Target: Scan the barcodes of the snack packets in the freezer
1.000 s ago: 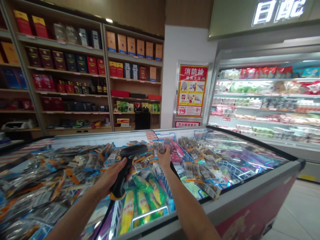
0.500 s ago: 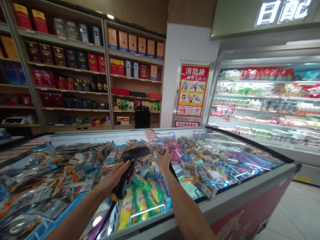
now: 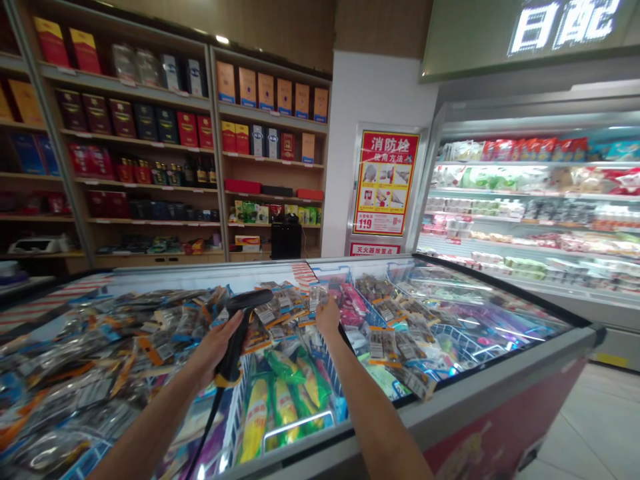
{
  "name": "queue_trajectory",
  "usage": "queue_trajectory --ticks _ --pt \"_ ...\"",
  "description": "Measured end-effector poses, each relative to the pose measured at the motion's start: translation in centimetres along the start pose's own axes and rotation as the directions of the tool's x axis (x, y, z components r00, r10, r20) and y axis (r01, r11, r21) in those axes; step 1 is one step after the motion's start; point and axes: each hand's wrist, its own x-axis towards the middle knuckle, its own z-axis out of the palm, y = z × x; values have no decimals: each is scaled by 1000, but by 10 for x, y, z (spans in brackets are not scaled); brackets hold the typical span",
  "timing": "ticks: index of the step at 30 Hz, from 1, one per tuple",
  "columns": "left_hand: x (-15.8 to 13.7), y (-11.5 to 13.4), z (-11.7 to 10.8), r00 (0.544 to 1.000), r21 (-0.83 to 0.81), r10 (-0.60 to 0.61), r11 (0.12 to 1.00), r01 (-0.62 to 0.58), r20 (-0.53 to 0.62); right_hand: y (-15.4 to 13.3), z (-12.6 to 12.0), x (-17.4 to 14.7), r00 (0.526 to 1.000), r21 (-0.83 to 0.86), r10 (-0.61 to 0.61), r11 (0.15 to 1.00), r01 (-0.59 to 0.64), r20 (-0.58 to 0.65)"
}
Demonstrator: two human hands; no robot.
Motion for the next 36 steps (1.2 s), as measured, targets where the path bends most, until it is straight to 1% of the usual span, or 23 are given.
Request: queue_trajectory --ticks 2,4,7,9,11,13,14,16,18,19,22,24,26,29,33,36 --pt "-2 1 2 1000 6 -6 1000 6 -19 -3 3 4 998 -116 5 993 1 57" --pt "-4 2 5 999 12 -14 1000 14 -40 -10 8 4 992 -185 29 983 -7 119" --pt "-6 2 6 999 10 -12 1000 12 -43 -24 18 0 981 -191 33 982 4 193" --pt "-5 2 6 999 21 -5 1000 6 -32 -30 24 -2 981 -171 35 985 -2 191" --pt "-4 1 5 1000 46 -22 999 23 -16 -32 24 -2 986 -154 50 988 -26 159" --pt "-3 0 5 999 61 -40 997 41 -8 -26 14 1 989 -152 68 987 -47 133" --pt "-3 0 5 999 61 -44 997 44 -2 -20 5 3 990 -158 63 986 -43 123" --pt "-3 -1 6 999 58 -42 998 41 17 -3 -21 6 996 -186 31 983 -15 87" --pt "-3 -2 8 998 65 -44 997 41 44 18 -54 6 1000 -248 -1 969 8 27" --pt "-3 -3 9 997 72 -44 997 40 59 28 -71 4 1000 -297 0 955 0 0" --pt "-4 -7 14 994 88 -39 996 30 103 55 -115 -8 997 -450 66 889 -80 -46" --pt "-6 -9 18 992 99 -38 995 26 123 69 -132 -19 991 -522 121 843 -129 -49" --pt "-10 -10 23 989 110 -35 994 19 143 79 -140 -29 987 -577 160 804 -144 -23" --pt "-14 -11 30 983 118 -32 993 10 183 86 -139 -38 982 -620 185 775 -126 32" --pt "-18 -10 33 979 110 -49 994 27 197 81 -132 -36 990 -606 140 790 -91 35" --pt "-18 -10 32 982 93 -43 995 26 184 75 -127 -26 995 -532 99 842 -91 -14"
